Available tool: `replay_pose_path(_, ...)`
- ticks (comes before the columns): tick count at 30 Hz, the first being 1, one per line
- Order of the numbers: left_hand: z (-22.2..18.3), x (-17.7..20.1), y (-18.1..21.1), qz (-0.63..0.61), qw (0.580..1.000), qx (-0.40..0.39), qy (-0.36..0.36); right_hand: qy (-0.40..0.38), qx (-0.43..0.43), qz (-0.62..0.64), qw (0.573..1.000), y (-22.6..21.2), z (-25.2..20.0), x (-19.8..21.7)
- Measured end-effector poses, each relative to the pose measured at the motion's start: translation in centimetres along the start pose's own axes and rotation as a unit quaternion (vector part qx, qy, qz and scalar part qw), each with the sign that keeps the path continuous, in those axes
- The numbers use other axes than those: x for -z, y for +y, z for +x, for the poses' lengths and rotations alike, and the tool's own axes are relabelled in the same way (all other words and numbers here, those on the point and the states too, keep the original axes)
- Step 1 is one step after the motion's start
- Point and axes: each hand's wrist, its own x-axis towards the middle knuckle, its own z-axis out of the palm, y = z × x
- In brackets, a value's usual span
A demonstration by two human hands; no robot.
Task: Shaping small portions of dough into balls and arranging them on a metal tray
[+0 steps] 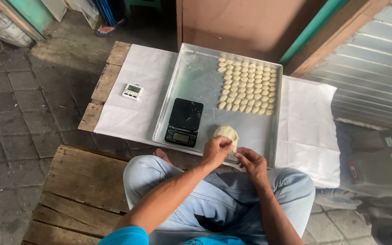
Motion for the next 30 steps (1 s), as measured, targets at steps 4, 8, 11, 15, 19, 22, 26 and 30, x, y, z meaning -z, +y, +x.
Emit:
replay_pose_path(4, 1.0, -1.4, -0.4, -0.074, 0.995, 0.060, -0.036, 0.040, 0.001, 0.029, 0.999, -0.8, 0.3, 0.2)
replay_pose_path(8, -0.1, -1.3, 1.4, -0.131, 0.983, 0.118, -0.045, 0.053, -0.003, 0.033, 0.998, -0.3, -0.2, 0.2)
replay_pose_path(11, 0.8, -1.3, 0.6, -0.118, 0.987, 0.089, -0.058, 0.064, -0.002, 0.016, 0.998, 0.2, 0.5, 0.2)
replay_pose_path(15, 0.9, -1.6, -0.5, -0.131, 0.987, 0.062, -0.070, 0.058, 0.005, 0.023, 0.998, -0.2, 0.0, 0.5)
replay_pose_path(19, 1.0, -1.5, -0.2, -0.173, 0.978, 0.089, -0.076, 0.045, 0.009, 0.019, 0.999, -2.5, -0.5, 0.3)
replay_pose_path(22, 0.6, -1.0, 0.8, -0.252, 0.955, 0.140, -0.075, 0.032, 0.016, 0.038, 0.999, -2.4, -0.7, 0.4)
replay_pose_path(26, 3.0, -1.1, -1.8, -0.013, 0.999, 0.024, 0.039, 0.027, 0.015, 0.079, 0.996, -0.8, -0.1, 1.1)
replay_pose_path(30, 4.0, 1.0, 0.2, -0.116, 0.991, 0.024, 0.068, 0.045, 0.006, 0.014, 0.999, -3.6, -0.1, -0.2)
